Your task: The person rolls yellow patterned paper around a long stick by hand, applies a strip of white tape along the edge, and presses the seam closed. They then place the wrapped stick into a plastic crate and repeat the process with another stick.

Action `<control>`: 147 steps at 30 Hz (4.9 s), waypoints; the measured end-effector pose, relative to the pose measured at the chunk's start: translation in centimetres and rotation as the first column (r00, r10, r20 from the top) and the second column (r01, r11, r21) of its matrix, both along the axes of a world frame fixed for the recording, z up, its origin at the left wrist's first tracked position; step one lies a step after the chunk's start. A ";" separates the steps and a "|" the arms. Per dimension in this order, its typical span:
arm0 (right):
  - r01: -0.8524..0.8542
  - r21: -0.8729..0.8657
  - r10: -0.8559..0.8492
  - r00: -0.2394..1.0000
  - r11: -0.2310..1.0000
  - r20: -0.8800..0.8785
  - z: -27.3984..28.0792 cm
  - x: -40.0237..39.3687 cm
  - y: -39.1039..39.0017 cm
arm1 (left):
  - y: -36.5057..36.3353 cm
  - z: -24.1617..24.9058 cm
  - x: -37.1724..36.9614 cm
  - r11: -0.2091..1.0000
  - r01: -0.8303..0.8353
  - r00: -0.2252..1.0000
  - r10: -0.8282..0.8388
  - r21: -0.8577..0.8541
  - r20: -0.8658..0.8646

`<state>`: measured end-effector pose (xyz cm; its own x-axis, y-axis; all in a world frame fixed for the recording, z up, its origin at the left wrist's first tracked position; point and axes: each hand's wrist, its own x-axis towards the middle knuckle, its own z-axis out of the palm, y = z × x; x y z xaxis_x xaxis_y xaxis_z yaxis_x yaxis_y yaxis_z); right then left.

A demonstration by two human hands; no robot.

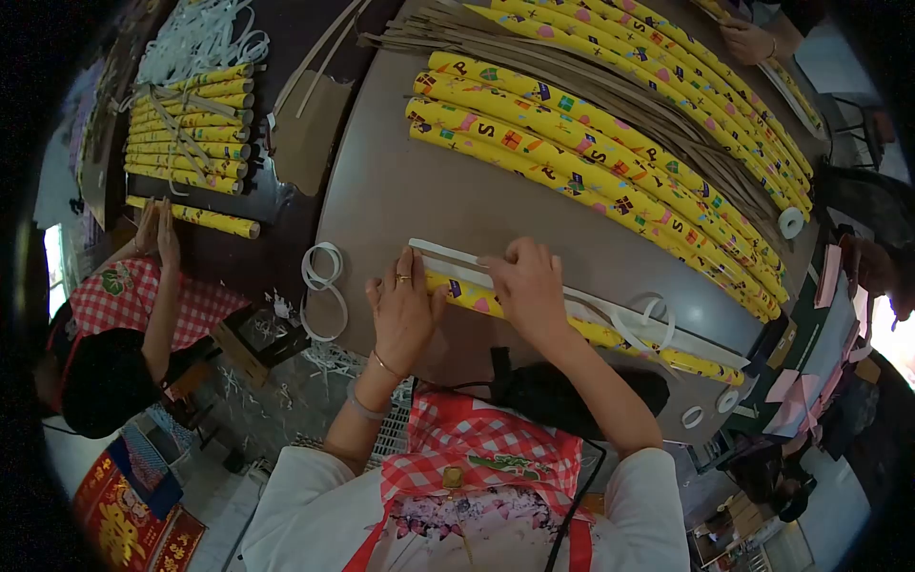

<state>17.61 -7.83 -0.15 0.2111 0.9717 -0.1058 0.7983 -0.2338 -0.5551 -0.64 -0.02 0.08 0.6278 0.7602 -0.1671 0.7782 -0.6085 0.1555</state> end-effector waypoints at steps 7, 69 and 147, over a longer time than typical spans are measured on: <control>-0.279 0.000 0.273 0.937 0.960 0.217 0.3 -1.4 1.5 | -0.1 -0.2 -0.1 1.000 0.000 1.000 0.000 0.012 -0.025; 0.168 -0.117 -0.119 0.930 0.979 0.347 0.9 1.9 -12.1 | -0.3 -0.5 0.4 0.994 -0.114 0.993 0.114 -0.007 0.042; 0.648 0.045 -0.647 0.748 0.760 0.149 0.6 17.3 -29.0 | -13.2 -1.2 13.4 0.985 0.127 0.905 -0.065 -0.121 0.421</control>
<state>34.87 -36.83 0.43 0.8030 0.5953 -0.0299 0.5241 -0.7291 -0.4402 12.73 -13.26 -1.09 0.7325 0.6804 0.0218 0.5638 -0.6243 0.5407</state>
